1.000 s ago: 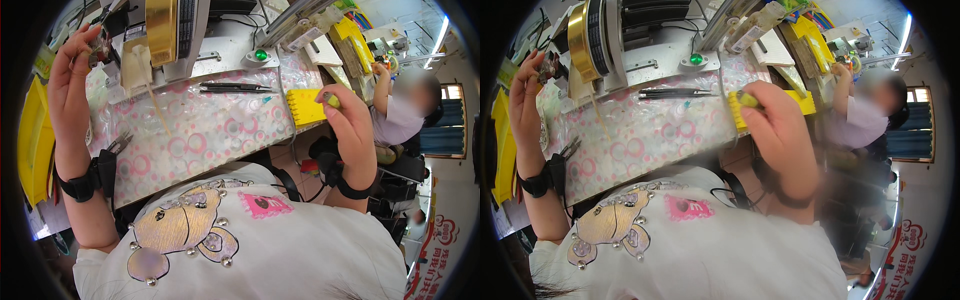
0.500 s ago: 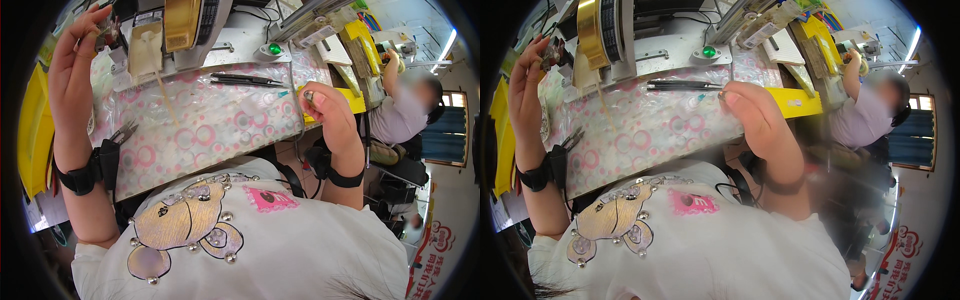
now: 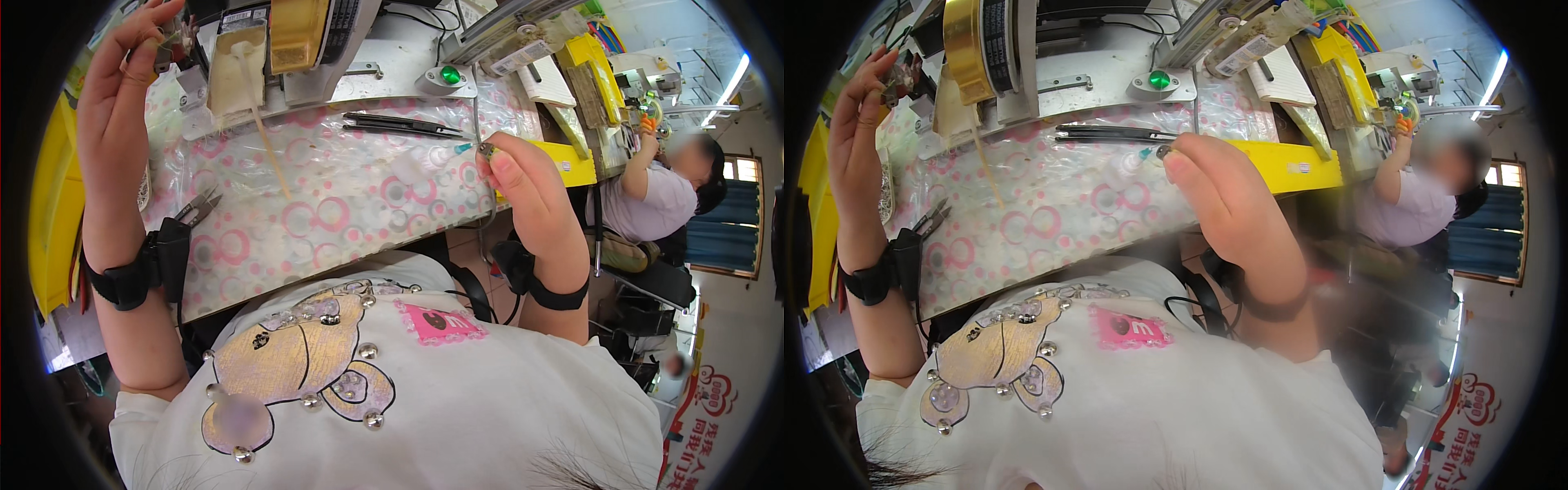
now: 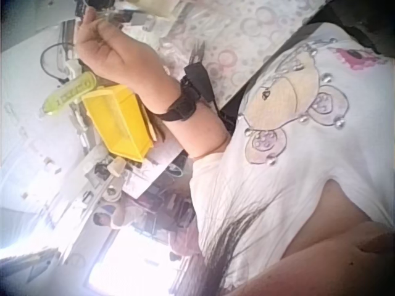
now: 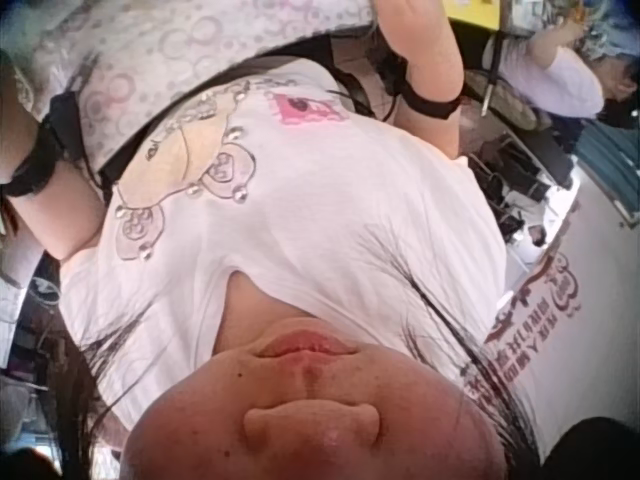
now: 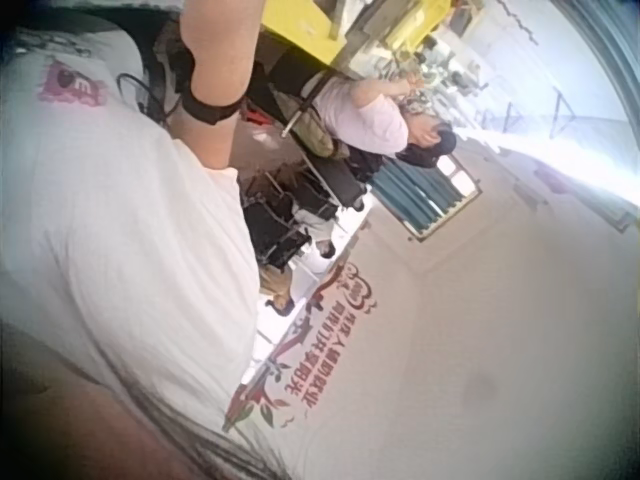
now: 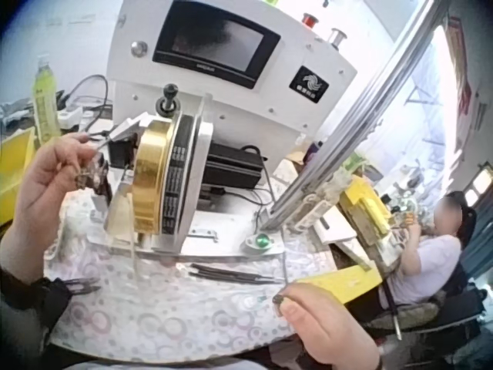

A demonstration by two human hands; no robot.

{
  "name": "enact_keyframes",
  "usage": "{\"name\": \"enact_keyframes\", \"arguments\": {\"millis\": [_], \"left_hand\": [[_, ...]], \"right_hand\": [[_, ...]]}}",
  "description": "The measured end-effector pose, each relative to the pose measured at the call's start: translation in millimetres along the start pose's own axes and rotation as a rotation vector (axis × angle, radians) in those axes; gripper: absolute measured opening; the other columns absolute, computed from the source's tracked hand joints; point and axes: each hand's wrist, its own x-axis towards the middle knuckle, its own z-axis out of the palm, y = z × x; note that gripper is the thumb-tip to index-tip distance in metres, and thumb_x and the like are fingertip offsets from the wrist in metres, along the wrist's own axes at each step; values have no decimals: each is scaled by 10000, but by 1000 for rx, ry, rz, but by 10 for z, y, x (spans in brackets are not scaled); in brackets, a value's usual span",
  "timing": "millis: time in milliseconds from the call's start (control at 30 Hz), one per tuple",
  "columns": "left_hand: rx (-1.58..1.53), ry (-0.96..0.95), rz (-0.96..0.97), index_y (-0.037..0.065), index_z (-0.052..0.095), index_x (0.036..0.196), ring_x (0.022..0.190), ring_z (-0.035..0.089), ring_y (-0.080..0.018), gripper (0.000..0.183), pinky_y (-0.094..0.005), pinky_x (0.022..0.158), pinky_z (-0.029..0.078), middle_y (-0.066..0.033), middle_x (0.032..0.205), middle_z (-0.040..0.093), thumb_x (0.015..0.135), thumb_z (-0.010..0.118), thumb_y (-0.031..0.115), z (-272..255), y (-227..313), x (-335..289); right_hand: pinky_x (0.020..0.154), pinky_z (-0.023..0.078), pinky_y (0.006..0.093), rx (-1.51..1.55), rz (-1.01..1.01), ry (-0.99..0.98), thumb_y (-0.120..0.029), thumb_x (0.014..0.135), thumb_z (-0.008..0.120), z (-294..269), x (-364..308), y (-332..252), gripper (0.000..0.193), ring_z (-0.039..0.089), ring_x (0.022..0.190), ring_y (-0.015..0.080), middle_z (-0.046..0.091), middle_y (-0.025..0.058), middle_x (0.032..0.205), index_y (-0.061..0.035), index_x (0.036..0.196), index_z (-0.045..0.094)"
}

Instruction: The recorder uses various tools and a winding machine to assemble small metal or plastic components, possibly for jewelry or electronics.

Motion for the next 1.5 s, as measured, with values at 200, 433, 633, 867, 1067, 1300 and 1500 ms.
{"name": "enact_keyframes", "arguments": {"millis": [200,433,633,867,1067,1300,1500], "left_hand": [[-17,10,-42,36,563,1110,1322,382,-254,221,-360,1082,296,-124,1271,565,993,410,144,36,9,-12],[-23,23,-21,37,557,1075,1322,383,-254,191,-359,1070,308,-125,1267,568,990,420,140,28,47,-24],[-24,6,-23,37,555,1056,1320,387,-261,177,-355,1037,349,-123,1264,566,988,425,136,16,-10,-21],[-71,38,-53,34,560,1038,1317,389,-272,155,-363,1046,332,-133,1245,578,977,436,103,-13,-13,-2],[-3,44,76,28,553,957,1236,461,-276,102,-386,1012,350,-128,1158,621,898,482,-13,110,187,28],[81,111,109,37,530,897,1170,499,-347,89,-418,984,383,-103,1064,650,854,501,-35,116,347,15],[73,105,106,41,527,901,1159,505,-361,101,-433,974,392,-100,1055,653,846,500,-39,119,320,53]], "right_hand": [[695,409,397,-130,-84,27,-196,925,495,-19,-39,-3,246,492,767,389,523,206,810,48,915,522],[909,398,339,-188,189,98,-324,969,449,-338,-73,493,407,536,1016,300,565,193,1057,39,1134,531],[1009,332,349,9,-35,410,-344,936,519,-28,-121,608,434,470,1173,248,517,145,1229,-13,1217,522],[879,410,416,-241,-15,114,-235,663,772,601,9,372,562,519,1000,340,565,159,1091,-32,1138,548],[883,428,406,-165,-214,176,-97,698,731,724,52,532,389,549,1000,323,598,168,1077,-20,1049,582],[931,422,390,46,-115,218,-8,762,611,130,9,-25,419,558,1033,282,590,149,1067,-21,1166,502],[725,435,294,872,-362,424,-133,821,611,-58,214,-262,536,496,951,208,437,206,1306,47,1282,404]]}}
